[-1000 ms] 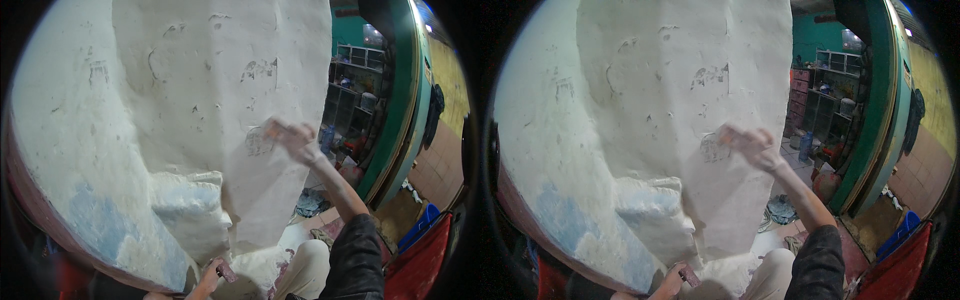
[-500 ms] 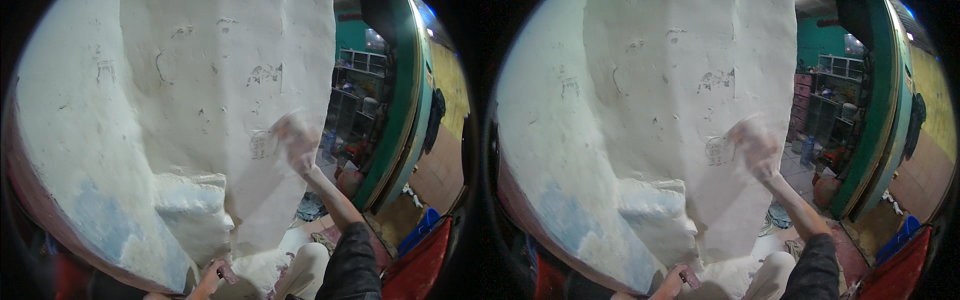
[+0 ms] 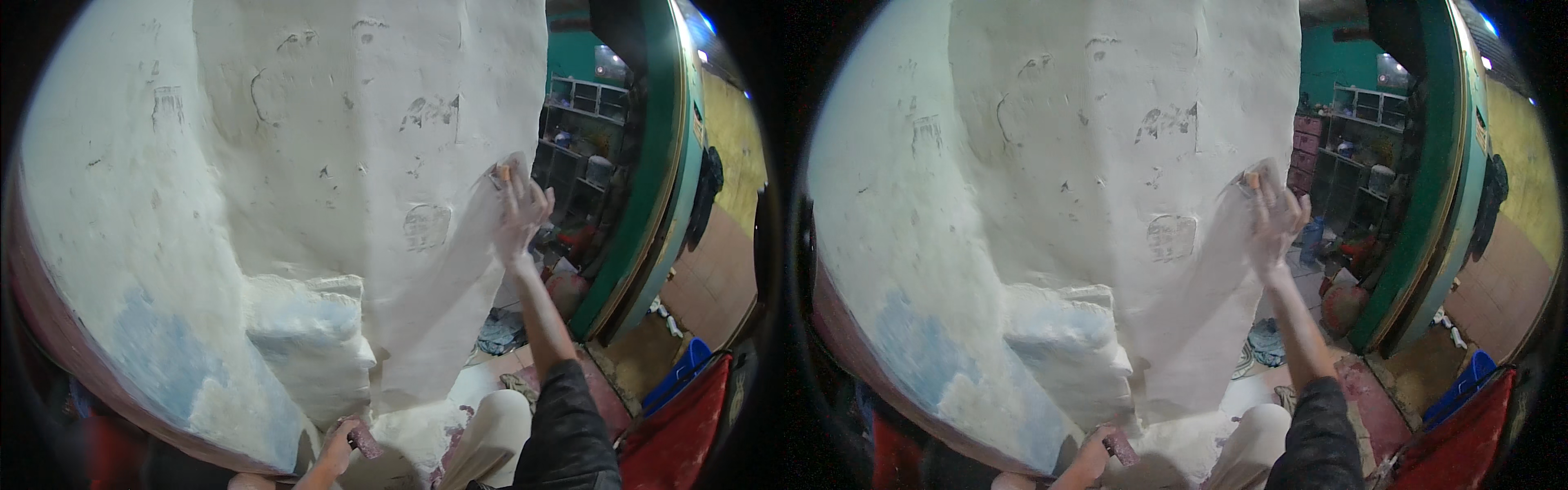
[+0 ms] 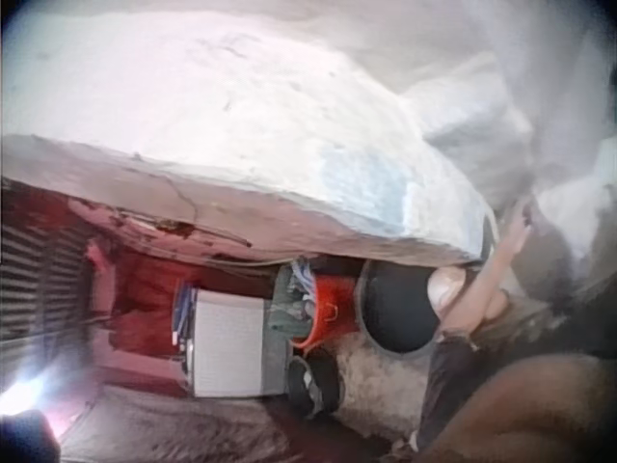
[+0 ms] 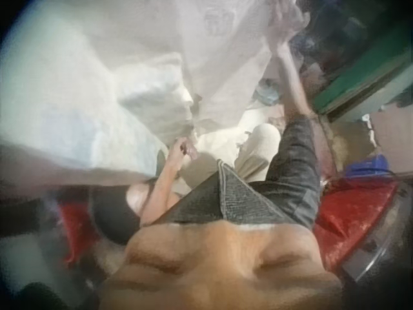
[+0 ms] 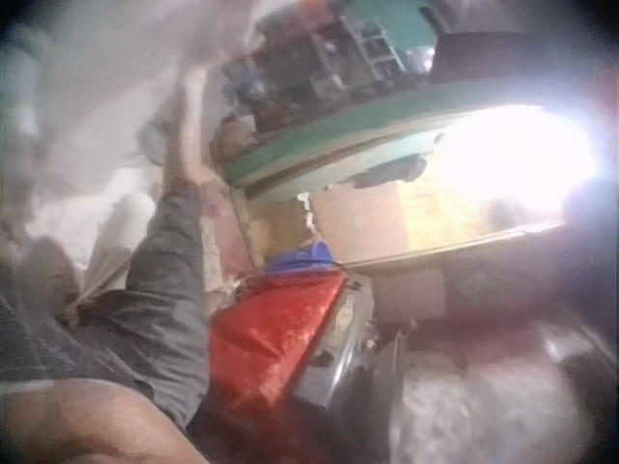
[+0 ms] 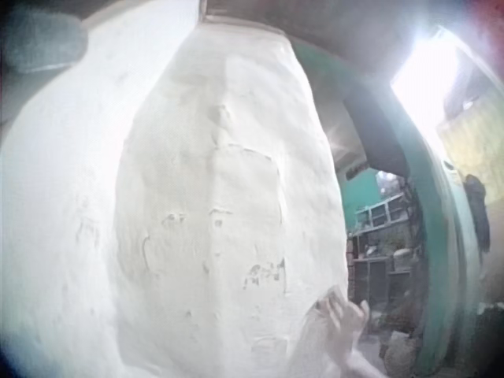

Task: The person is sanding and smoothing the surface of a large white curved structure using a sanding block and their hands.

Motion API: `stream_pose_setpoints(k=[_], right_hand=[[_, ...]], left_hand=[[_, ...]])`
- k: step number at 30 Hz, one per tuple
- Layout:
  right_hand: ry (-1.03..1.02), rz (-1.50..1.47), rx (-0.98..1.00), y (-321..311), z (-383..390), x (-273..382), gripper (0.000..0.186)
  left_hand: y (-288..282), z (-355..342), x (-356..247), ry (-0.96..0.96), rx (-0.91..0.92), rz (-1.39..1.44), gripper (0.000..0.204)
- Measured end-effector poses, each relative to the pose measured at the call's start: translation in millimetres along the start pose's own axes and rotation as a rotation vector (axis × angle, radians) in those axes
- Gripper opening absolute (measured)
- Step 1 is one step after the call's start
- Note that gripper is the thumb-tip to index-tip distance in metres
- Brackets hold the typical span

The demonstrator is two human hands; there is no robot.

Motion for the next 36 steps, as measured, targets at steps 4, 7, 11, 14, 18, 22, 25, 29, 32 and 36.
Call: stream_pose_setpoints(k=[4,7,11,14,18,22,25,29,32,36], right_hand=[[-0.292,-0.388,0.189,-11.7,34.8,56.5,0.043],[-0.034,-0.132,0.072,0.7,0.4,-1.7,0.034],[0.039,-0.356,-0.016,-7.9,0.8,18.4,0.039],[-0.074,-0.387,0.275,0.6,5.6,27.4,0.043],[-0.124,-0.244,0.316,3.3,-6.5,47.1,0.039],[-0.171,-0.286,0.418,5.1,54.7,35.4,0.041],[-0.183,-0.223,0.445,-1.5,96.1,17.2,0.043],[-0.067,-0.333,0.441,-3.9,8.6,64.1,0.05],[-0.169,-0.422,0.401,3.8,-27.4,75.1,0.052],[-0.206,-0.302,0.451,17.8,49.8,27.3,0.057]], left_hand=[[12.2,6.3,-12.2,-0.008,-0.039,-0.039,0.027],[3.5,-1.6,-1.5,0.004,-0.013,-0.045,0.027],[6.6,-4.2,-4.5,0.013,-0.007,-0.035,0.027],[4.9,-2.1,-3.3,-0.013,-0.031,-0.046,0.026],[-0.3,-1.7,0.4,0.043,0.005,-0.085,0.027],[1.0,-3.9,10.7,-0.06,-0.004,-0.07,0.027],[-2.3,-17.5,13.4,-0.053,0.028,-0.033,0.026],[-13.5,-14.4,21.0,-0.053,0.01,-0.049,0.026],[-9.4,-13.6,20.0,-0.081,0.004,-0.087,0.03],[-14.7,-17.9,16.0,-0.049,-0.042,-0.04,0.033]])
Point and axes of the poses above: each hand's wrist, its own z-axis away from the middle knuckle, its own y-axis out of the palm, x = y × z, the point moved 8 cm from there along -z, towards the middle knuckle, and after that the axes turned 7 degrees about y, right-handed, at the moved point
